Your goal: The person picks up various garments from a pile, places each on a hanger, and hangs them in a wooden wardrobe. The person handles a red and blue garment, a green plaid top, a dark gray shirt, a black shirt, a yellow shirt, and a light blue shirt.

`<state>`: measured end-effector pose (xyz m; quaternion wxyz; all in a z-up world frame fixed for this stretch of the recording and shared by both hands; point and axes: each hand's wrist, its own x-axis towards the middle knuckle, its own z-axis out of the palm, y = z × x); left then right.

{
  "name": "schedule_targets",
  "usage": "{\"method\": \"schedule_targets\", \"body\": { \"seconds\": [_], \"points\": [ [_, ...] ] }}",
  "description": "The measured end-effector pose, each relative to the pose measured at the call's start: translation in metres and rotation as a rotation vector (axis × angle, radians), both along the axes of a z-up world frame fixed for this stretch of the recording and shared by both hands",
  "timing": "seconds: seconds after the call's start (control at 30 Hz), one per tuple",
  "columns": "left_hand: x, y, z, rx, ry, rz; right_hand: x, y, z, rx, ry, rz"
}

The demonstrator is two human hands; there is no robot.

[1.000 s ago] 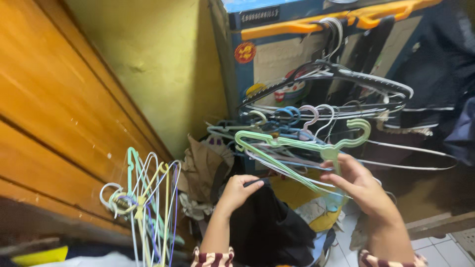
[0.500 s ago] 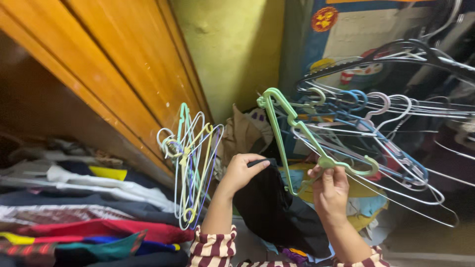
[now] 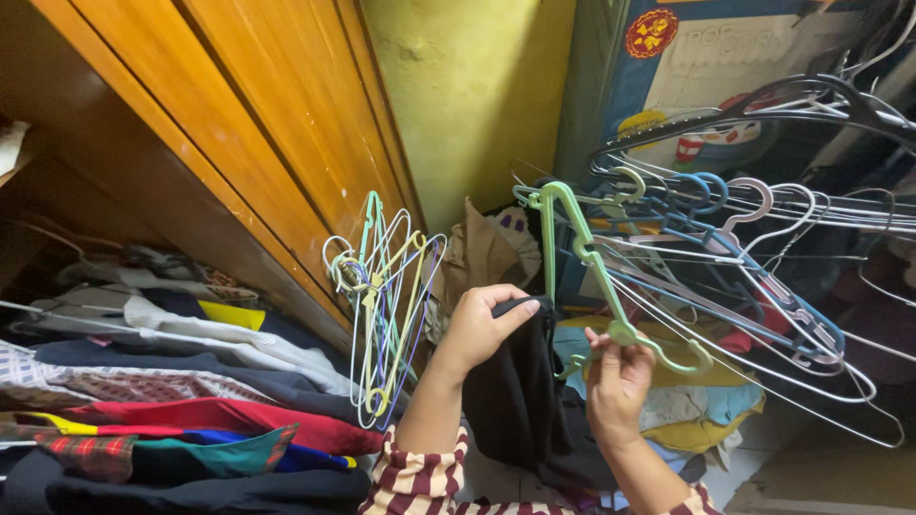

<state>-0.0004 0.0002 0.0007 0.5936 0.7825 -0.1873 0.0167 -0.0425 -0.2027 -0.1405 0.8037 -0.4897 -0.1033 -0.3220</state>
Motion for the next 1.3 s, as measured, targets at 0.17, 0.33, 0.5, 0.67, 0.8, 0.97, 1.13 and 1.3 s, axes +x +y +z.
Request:
{"method": "schedule_targets", "body": {
  "seconds": [0.17, 0.33, 0.5, 0.67, 0.8, 0.97, 1.13, 1.3],
  "points": [
    [-0.002, -0.001, -0.004, -0.146, 0.068, -0.086, 0.000, -0.008, -0.010, -0.017, 0.062, 0.000],
    [0.004, 0.001, -0.006, -0.156, 0.020, -0.047, -0.001, -0.013, -0.022, -0.226, 0.241, 0.035],
    [0.008, 0.015, -0.017, -0.198, 0.057, -0.070, 0.002, -0.054, -0.020, -0.299, 0.208, -0.045],
    [0.010, 0.012, -0.026, -0.248, 0.049, -0.110, 0.017, -0.068, -0.002, -0.166, 0.178, -0.039],
    [0.011, -0.006, -0.029, -0.309, 0.076, -0.172, 0.023, -0.038, -0.012, 0.165, 0.153, 0.141],
    [0.014, -0.010, -0.032, -0.261, 0.035, -0.173, 0.020, -0.026, -0.046, -0.202, 0.273, 0.069],
    [0.011, 0.009, -0.029, -0.173, 0.003, -0.064, 0.023, -0.072, -0.047, -0.353, 0.255, -0.125],
    [0.009, 0.021, -0.018, 0.302, 0.153, 0.088, 0.015, -0.090, -0.029, -0.291, 0.217, -0.153]
  ]
}}
